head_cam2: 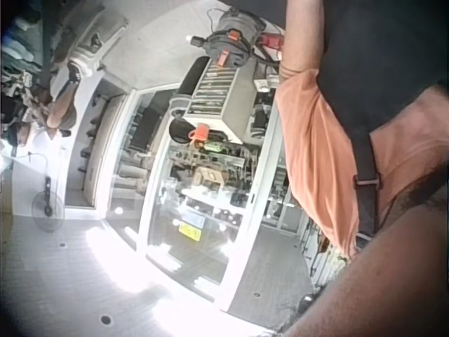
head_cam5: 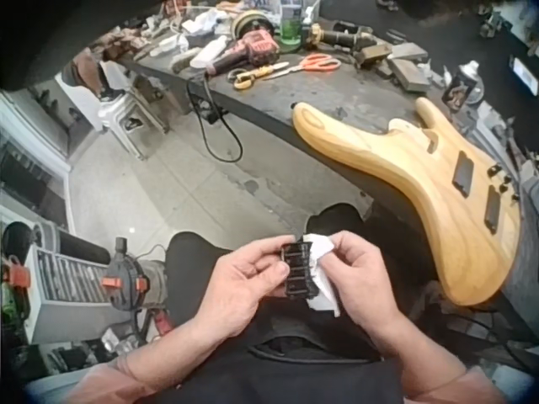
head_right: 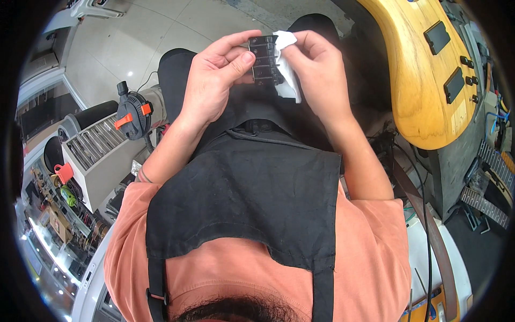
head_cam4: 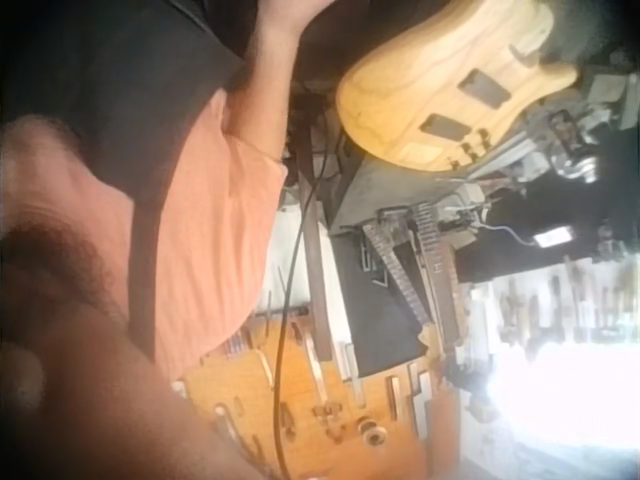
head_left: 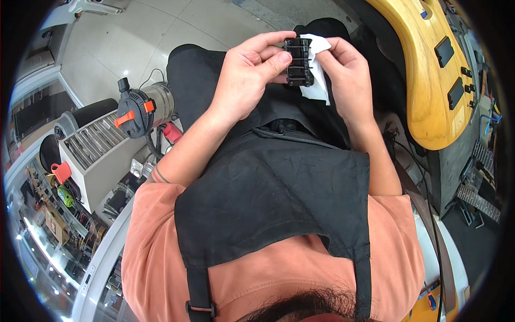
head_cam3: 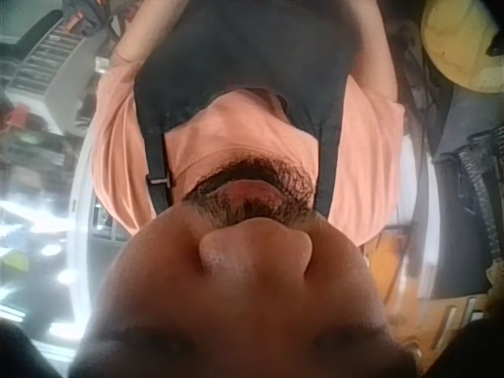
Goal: The person cleans a small black guitar part using a toothbrush and water in a bathroom, then moves to a workshop to wipe the part with a tissue. The person scrubs the part under running water and then dries it thoroughly.
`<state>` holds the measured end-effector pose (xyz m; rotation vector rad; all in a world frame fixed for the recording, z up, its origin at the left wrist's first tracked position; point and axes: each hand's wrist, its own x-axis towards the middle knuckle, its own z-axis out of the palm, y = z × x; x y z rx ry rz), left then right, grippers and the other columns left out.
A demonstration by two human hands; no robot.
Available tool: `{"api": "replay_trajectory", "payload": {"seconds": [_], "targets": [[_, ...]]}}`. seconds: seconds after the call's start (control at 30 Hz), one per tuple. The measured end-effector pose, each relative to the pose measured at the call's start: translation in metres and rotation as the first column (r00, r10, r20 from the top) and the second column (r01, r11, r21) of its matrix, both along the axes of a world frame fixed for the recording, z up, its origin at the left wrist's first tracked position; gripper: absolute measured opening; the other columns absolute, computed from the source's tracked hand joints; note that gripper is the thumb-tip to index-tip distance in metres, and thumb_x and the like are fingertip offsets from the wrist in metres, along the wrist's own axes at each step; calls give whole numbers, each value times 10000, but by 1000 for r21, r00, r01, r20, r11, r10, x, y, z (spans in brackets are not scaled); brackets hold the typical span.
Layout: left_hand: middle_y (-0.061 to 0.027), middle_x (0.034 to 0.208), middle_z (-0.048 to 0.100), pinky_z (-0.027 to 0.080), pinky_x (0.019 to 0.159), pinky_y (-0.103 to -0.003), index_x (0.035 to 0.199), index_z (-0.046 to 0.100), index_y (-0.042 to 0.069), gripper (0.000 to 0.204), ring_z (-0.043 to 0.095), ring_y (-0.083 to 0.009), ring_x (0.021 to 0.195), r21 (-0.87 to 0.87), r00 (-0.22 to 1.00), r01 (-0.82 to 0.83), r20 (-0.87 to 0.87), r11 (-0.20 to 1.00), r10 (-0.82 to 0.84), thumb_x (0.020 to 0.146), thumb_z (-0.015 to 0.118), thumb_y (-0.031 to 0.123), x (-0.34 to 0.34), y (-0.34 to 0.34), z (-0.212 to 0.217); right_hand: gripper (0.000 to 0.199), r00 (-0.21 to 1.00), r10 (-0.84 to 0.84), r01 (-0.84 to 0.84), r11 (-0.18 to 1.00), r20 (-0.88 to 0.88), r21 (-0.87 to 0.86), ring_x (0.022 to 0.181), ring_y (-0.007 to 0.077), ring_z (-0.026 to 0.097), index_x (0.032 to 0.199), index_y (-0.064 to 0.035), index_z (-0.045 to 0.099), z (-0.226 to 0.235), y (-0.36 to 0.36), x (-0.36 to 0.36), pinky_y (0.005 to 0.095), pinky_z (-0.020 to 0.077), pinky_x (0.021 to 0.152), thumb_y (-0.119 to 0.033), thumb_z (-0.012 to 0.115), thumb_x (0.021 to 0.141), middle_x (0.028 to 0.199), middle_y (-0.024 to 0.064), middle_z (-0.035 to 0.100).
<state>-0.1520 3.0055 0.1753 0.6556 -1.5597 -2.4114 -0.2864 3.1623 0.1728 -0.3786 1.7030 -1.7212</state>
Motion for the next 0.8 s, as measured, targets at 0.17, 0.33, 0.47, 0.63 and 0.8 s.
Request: {"api": "replay_trajectory", "payload": {"seconds": [0.17,0.33,0.47,0.63,0.8], "targets": [[-111,1174,795,659,879,-336,1451,624,2,371,761,-154,1026,34,998,-59,-23,998,59,1099,685,102,0,-2,0,162,999,33,-32,999,-19,16,833,69,688,1110,38,742,-1,-4,2,251,549,745,-88,685,1024,956,41,766],[-120,1142,792,657,873,-324,1378,637,-2,295,757,-150,1017,-34,1000,4,-10,999,-5,1096,683,69,1,-5,3,174,990,138,-139,988,9,71,857,77,690,1110,42,736,-3,7,-5,249,549,773,-110,688,1039,971,41,765],[-120,1127,789,657,864,-319,1384,631,-8,300,756,-143,1009,-122,992,119,45,985,-114,1095,677,58,2,-9,8,202,993,116,-116,993,-17,24,862,80,694,1122,34,734,-5,1,-16,248,551,764,-155,709,1058,984,45,767],[-117,1120,787,667,884,-347,1415,608,-20,359,762,-161,1021,-34,996,86,-16,996,-87,1091,702,99,2,1,10,204,981,33,-15,995,192,-94,896,93,721,1187,29,724,-3,-3,-16,260,573,793,-128,680,1064,1043,61,777],[-163,1208,788,682,894,-374,1434,582,-21,371,776,-195,1080,-24,997,63,-48,998,-64,1096,686,88,-4,-15,18,257,943,-68,133,974,325,-183,1041,144,753,1317,27,668,-21,13,-22,301,603,920,-88,624,1092,1177,104,769]]}}
